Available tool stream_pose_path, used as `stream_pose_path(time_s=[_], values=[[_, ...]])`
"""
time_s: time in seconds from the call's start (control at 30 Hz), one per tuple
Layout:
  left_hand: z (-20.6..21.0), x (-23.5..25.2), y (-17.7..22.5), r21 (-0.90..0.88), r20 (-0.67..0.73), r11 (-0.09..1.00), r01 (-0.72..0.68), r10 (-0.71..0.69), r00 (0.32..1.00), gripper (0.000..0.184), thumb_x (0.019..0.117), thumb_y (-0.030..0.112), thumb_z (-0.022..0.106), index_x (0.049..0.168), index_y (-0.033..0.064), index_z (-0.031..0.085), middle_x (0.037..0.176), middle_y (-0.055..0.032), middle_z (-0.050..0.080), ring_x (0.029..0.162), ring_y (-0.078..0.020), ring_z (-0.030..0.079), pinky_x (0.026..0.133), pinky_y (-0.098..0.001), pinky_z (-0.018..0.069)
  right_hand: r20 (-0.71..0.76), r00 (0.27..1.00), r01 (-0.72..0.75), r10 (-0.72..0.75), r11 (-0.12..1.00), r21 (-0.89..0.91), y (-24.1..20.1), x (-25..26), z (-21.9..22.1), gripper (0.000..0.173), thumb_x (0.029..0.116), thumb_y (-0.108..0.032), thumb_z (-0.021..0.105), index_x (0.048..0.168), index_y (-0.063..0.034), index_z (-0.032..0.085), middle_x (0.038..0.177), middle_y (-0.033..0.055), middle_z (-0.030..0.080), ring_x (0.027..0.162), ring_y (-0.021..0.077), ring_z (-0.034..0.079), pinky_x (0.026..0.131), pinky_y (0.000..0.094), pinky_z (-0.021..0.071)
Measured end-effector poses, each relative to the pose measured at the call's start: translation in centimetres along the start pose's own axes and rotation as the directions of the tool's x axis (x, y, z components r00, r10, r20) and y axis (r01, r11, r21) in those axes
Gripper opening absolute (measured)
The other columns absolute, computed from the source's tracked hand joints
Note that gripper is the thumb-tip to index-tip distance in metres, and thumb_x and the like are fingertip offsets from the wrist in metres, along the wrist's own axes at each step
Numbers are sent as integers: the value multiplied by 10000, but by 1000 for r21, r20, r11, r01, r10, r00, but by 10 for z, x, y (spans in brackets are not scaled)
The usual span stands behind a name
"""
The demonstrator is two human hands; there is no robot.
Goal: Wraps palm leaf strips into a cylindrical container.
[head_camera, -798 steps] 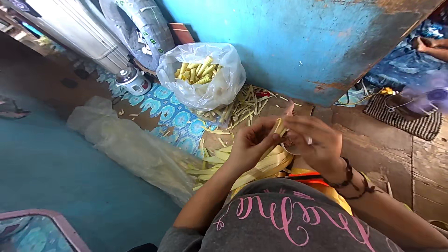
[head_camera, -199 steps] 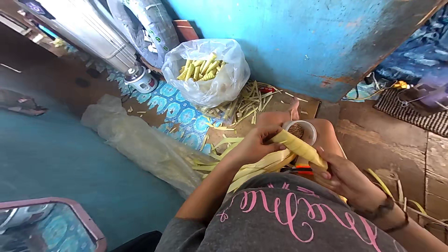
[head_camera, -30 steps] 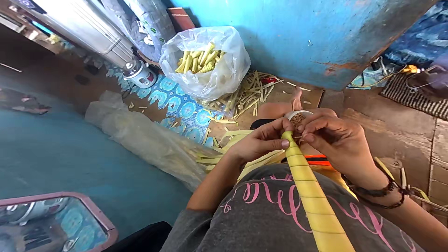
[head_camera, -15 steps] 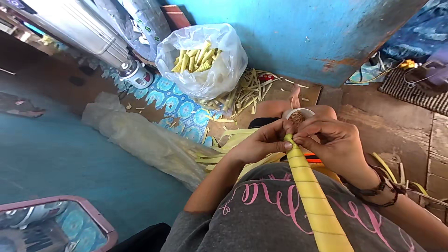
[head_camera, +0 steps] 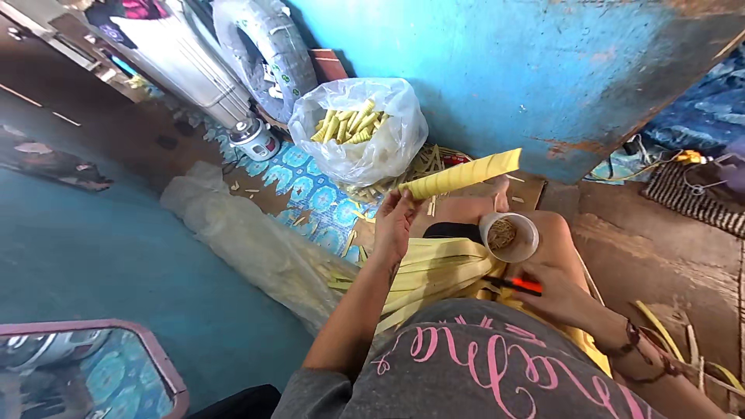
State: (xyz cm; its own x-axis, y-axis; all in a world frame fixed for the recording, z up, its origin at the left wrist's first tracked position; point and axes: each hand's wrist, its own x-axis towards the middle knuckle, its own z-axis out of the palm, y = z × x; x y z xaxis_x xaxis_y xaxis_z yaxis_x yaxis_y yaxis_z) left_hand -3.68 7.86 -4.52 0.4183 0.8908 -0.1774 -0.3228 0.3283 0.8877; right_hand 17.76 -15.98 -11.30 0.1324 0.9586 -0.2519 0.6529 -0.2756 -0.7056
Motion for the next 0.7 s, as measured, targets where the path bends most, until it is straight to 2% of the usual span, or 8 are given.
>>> stream_pose_path(time_s=[0.07,0.17,0.27,0.37,0.43,0.53,0.6,0.7], values=[[7,-2,-7,-19,-29,1000,-3,2,1000,145,1077,112,497,1196,78,573,1122,-50,668,1037,-166,681,948,-346,561,-86,996,13,-12,1000,14,-12,2,-9,337,977,-221,672,1210,14,610,937,191,682,829,335,682,776,536,555],[20,-15,-16,93,135,994,63,-76,988,224,1050,21,460,1235,59,581,1143,-49,647,1029,-144,638,936,-338,525,-283,953,102,-111,994,-45,-28,13,-13,340,1049,-257,530,1205,23,640,880,181,692,744,306,683,707,503,568],[32,-25,-22,163,265,983,85,-127,956,255,983,-57,528,1175,84,618,1028,-10,658,859,-82,607,807,-272,514,-459,843,212,-281,957,-197,-55,22,-18,363,1061,-260,472,1136,30,675,884,183,689,744,304,680,692,473,573],[41,-34,-17,112,358,983,142,-174,917,261,956,-80,563,1129,102,635,954,-5,683,757,-52,611,734,-220,526,-521,747,288,-413,907,-307,-80,25,-20,339,1044,-253,479,1076,2,700,896,149,707,745,262,699,670,420,591],[44,-41,-15,129,444,977,171,-211,871,315,927,-89,570,1181,94,607,1009,-22,693,822,-71,638,763,-244,536,-475,778,297,-412,906,-300,-92,27,-20,288,1031,-202,502,1068,7,697,900,159,699,772,286,706,678,440,594],[48,-52,-19,216,532,956,196,-284,798,520,852,-112,655,1323,48,500,1119,-46,648,946,-108,662,859,-304,574,-322,904,223,-281,953,-205,-99,30,-20,174,975,-51,545,1065,43,660,904,218,669,831,386,691,727,551,563],[45,-53,-21,224,535,954,198,-290,794,534,845,-114,663,1328,41,498,1133,-47,636,951,-111,656,859,-306,571,-293,915,235,-279,956,-178,-94,31,-17,206,981,-67,522,1091,37,663,925,214,673,848,375,689,749,536,560],[33,-37,-8,252,523,959,128,-246,816,439,869,-97,633,1271,56,545,1157,-36,659,934,-94,660,838,-289,567,-258,904,311,-340,939,-148,-78,27,-12,306,1055,-217,458,1104,1,668,900,165,677,794,290,678,714,458,566]])
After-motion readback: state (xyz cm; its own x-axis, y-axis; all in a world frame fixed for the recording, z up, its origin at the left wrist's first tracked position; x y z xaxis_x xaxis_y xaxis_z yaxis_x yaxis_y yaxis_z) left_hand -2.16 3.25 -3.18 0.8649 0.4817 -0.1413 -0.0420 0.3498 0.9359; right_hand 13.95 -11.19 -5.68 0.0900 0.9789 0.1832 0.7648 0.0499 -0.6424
